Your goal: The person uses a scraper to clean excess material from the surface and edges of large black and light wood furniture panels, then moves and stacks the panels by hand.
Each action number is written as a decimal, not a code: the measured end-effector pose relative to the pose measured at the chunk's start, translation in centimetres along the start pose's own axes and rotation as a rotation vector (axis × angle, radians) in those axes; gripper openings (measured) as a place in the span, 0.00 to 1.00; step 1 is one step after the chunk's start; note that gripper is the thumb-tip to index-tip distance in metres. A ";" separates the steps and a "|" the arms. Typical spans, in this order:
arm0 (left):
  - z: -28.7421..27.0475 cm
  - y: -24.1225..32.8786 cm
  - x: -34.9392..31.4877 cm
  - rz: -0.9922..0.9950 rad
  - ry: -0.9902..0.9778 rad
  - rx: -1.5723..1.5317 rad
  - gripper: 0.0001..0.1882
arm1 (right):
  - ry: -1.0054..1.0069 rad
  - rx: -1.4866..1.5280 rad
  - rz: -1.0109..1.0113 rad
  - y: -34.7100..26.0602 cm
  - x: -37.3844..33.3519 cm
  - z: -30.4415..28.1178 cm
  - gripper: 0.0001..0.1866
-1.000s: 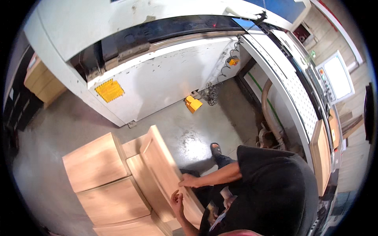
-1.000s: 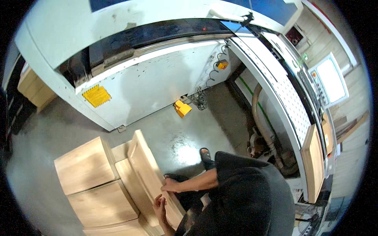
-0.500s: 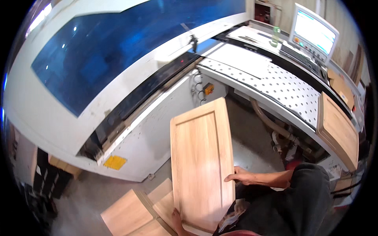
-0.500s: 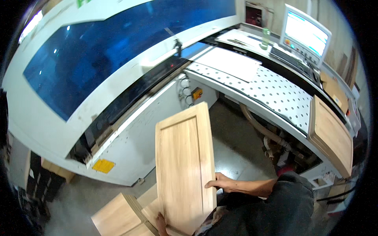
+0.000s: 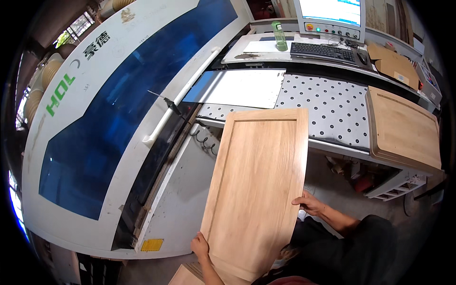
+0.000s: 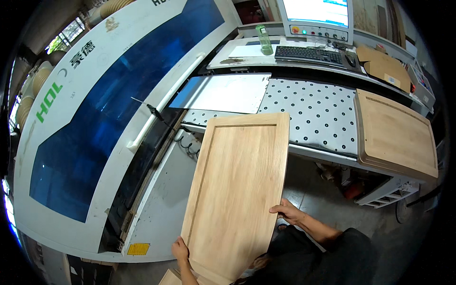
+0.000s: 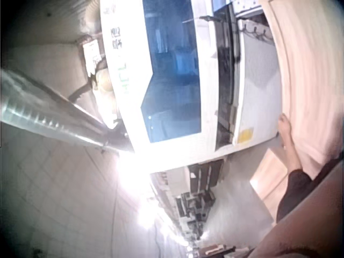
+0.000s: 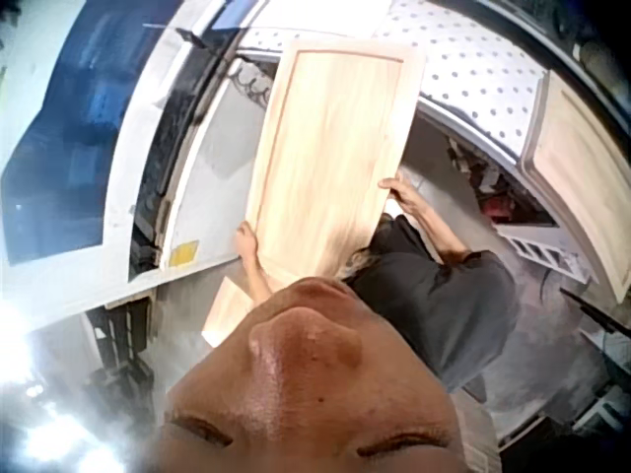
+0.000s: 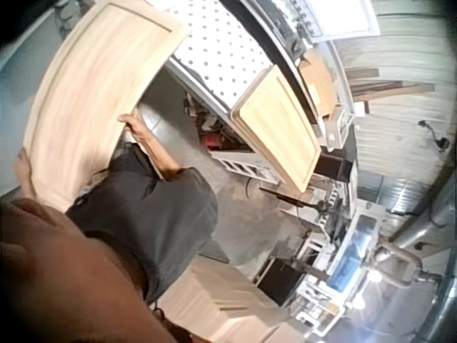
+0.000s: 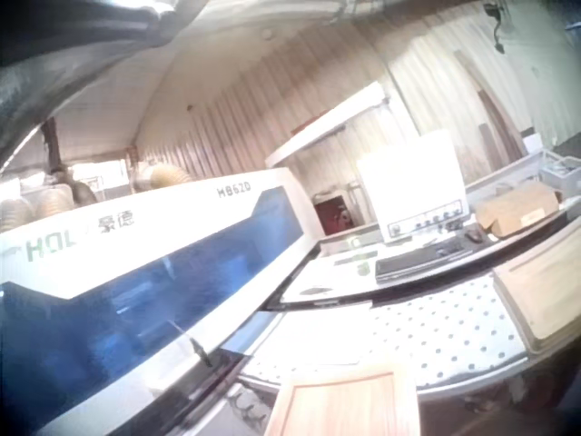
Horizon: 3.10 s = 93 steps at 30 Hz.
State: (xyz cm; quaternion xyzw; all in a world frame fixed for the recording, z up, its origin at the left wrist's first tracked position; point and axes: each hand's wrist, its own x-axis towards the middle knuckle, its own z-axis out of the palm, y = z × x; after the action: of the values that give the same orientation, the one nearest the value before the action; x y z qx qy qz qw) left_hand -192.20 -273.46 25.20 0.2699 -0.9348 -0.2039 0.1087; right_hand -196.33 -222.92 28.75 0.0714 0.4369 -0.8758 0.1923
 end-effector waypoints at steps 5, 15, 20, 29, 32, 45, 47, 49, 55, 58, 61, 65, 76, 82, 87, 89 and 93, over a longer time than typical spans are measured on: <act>-0.5 1.8 4.9 0.070 0.024 -0.015 0.32 | -0.031 0.104 -0.002 1.7 3.7 -2.0 0.27; 2.2 3.7 16.4 0.063 -0.029 0.058 0.29 | 0.037 0.133 -0.020 1.0 20.4 -2.3 0.17; 2.9 7.9 21.8 -0.109 -0.157 0.052 0.29 | 0.051 0.521 -0.055 -0.3 29.6 -0.8 0.23; 9.0 12.3 24.5 0.097 -0.259 -0.461 0.22 | 0.451 -0.537 -0.030 5.7 16.9 2.6 0.19; 8.0 15.8 22.3 0.041 -0.325 -0.498 0.22 | 0.463 -0.473 -0.062 3.9 13.7 0.4 0.15; 12.6 22.0 18.6 -0.221 -0.277 -0.822 0.22 | 0.420 -1.491 -0.106 -14.0 16.7 -2.2 0.15; 14.3 21.9 19.2 -0.274 -0.269 -0.884 0.21 | 0.510 -1.234 -0.259 -17.7 17.6 0.2 0.14; 16.4 21.1 19.4 -0.353 -0.291 -1.059 0.22 | 0.471 -1.012 -0.261 -19.6 17.9 -0.7 0.15; 23.5 32.1 10.1 -0.356 -0.168 -0.848 0.30 | 0.691 -1.111 -0.574 -22.4 17.5 -7.7 0.12; 24.0 40.7 4.7 -0.108 -0.370 -1.016 0.32 | 0.751 -1.126 -0.537 -22.6 17.7 -10.0 0.18; 20.8 44.9 7.4 -0.183 -0.903 -0.841 0.30 | 0.741 -1.340 -0.387 -20.0 17.8 -13.2 0.35; 21.8 44.1 15.5 0.350 -0.381 -0.497 0.39 | 0.498 -1.484 -0.057 -18.8 17.3 -12.2 0.52; 26.5 43.1 30.6 0.289 -0.315 -0.395 0.56 | 0.669 -1.294 -0.357 -17.4 20.8 -12.8 0.33; 28.1 44.7 41.1 0.408 -0.318 -0.204 0.62 | 0.862 -1.225 -0.408 -16.0 28.7 -9.5 0.25; 29.7 47.2 48.9 0.441 -0.337 -0.189 0.64 | 0.898 -1.294 -0.422 -16.3 34.5 -7.4 0.28; 30.6 48.2 51.7 0.443 -0.324 -0.199 0.66 | 0.914 -1.382 -0.421 -17.1 36.9 -7.1 0.33; 32.1 49.1 55.6 0.520 -0.333 -0.162 0.69 | 0.934 -1.319 -0.412 -17.6 39.5 -7.5 0.42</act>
State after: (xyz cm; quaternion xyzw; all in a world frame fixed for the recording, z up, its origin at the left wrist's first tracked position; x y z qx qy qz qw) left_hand -271.05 -255.82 23.34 -0.0246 -0.9580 -0.2847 0.0240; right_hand -239.83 -218.18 25.62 0.2187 0.8993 -0.3383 -0.1706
